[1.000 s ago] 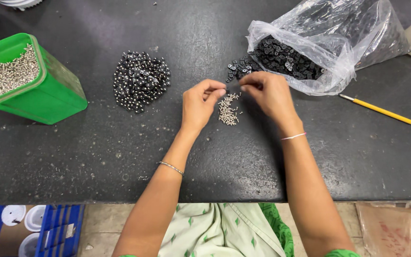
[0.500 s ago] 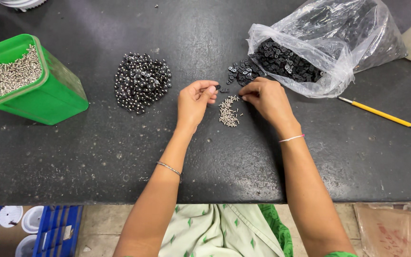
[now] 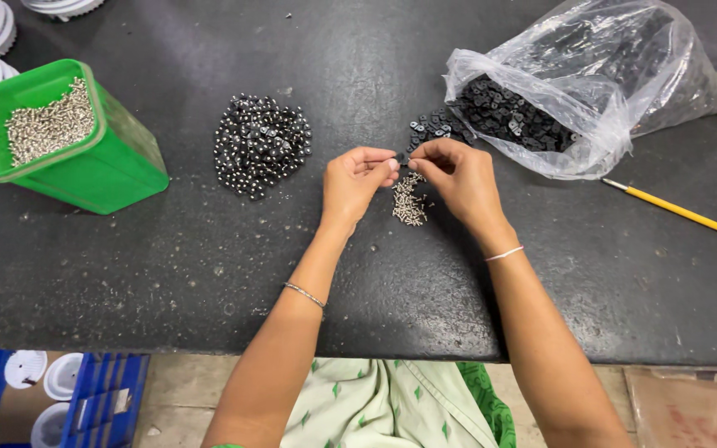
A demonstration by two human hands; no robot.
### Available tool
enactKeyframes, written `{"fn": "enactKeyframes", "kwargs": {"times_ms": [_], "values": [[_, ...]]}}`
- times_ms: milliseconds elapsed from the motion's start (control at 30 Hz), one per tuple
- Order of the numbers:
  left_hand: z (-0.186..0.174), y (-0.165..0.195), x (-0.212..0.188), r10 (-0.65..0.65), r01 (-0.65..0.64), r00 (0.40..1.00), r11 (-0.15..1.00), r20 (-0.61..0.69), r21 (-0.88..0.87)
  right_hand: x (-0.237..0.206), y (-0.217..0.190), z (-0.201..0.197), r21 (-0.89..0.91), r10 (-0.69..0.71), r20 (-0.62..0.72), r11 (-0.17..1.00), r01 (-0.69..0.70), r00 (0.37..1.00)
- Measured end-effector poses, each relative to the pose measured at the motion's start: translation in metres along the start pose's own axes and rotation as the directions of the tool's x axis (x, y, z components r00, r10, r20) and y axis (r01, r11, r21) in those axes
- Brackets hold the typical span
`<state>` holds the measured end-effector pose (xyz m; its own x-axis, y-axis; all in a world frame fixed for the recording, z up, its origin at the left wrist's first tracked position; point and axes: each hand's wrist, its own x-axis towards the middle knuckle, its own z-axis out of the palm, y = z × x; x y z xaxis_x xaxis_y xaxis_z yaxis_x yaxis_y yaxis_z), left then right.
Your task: The person picks small metal screws and black plastic fastener bodies from piles on a workbench, inserts each screw into a plastic part by hand, and places the completed assembly into a growing pile, repeating the cycle continuously.
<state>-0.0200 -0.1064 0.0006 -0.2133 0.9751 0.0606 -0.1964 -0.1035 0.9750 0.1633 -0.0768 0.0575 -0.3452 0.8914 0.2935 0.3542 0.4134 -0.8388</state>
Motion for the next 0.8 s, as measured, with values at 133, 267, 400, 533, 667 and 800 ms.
{"fn": "enactKeyframes", "kwargs": {"times_ms": [133,267,400,533,667,800], "values": [[0.002,-0.004,0.002,0.014,-0.014,1.000,1.000,0.021,0.008,0.000,-0.001,0.003,-0.015,-0.009,0.000,1.000,0.009,1.000],[0.003,-0.004,0.001,0.046,-0.048,0.998,0.998,0.042,0.035,0.001,0.000,0.002,-0.019,0.006,0.011,1.000,-0.006,1.000],[0.002,0.000,-0.001,0.040,-0.049,0.995,0.994,0.092,0.096,0.003,0.000,-0.001,-0.017,0.064,0.017,0.998,-0.063,0.998],[0.001,0.004,-0.003,0.096,-0.114,0.984,0.987,0.153,0.109,0.004,0.004,-0.005,0.231,0.085,0.043,0.968,-0.093,0.995],[0.001,0.006,-0.005,0.096,-0.100,0.975,0.995,0.202,0.012,0.002,0.011,-0.004,0.234,0.098,0.084,0.965,-0.115,0.992],[0.009,0.003,-0.008,0.050,-0.038,0.986,0.996,0.160,-0.077,0.006,0.019,-0.006,0.343,0.098,0.094,0.931,-0.125,0.991]]}}
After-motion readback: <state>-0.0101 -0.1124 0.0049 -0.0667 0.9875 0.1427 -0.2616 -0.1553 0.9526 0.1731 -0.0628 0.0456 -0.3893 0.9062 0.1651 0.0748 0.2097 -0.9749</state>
